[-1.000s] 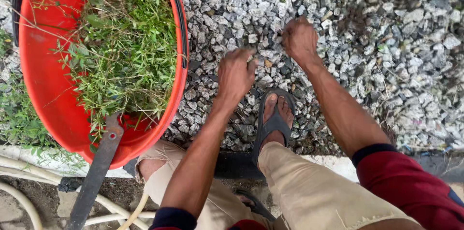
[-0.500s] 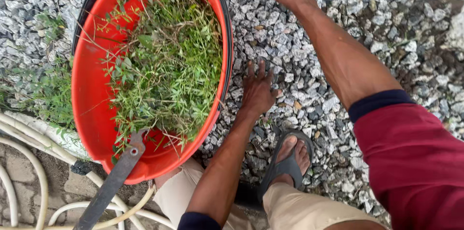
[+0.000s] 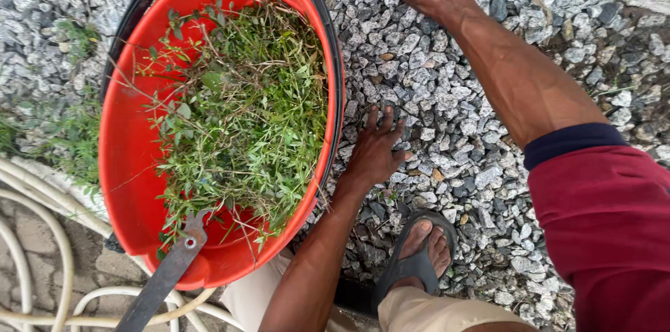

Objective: The person weeds a gravel area by hand and using a blade, placing the pulled plants into a red bucket.

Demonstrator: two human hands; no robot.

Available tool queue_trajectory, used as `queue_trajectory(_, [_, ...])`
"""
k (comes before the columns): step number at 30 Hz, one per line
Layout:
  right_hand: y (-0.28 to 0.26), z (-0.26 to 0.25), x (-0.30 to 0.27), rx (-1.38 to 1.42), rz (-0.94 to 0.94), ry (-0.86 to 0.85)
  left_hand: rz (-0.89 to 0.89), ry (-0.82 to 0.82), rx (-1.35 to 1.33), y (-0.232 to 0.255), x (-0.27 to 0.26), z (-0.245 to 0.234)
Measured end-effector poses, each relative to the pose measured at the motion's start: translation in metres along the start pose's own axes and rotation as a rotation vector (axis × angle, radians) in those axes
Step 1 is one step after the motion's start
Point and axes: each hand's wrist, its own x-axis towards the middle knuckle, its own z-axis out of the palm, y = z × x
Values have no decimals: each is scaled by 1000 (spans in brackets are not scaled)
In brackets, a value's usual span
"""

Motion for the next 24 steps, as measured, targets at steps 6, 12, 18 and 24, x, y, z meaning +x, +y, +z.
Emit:
queue_trajectory(6, [-5,-31,-14,215,134,-222,2,7,15,1,-4,-3])
queue_trajectory(12, [-4,-91,-88,846,-11,325,-7,-24,-31,0,-2,-8])
queue_trajectory(18, [-24,-135,-209,1847,617,362,80,119,22,-13,-2,16])
queue_trajectory(24, [-48,-176,-325,2065,761,703,131,365,97,-10,-22,48])
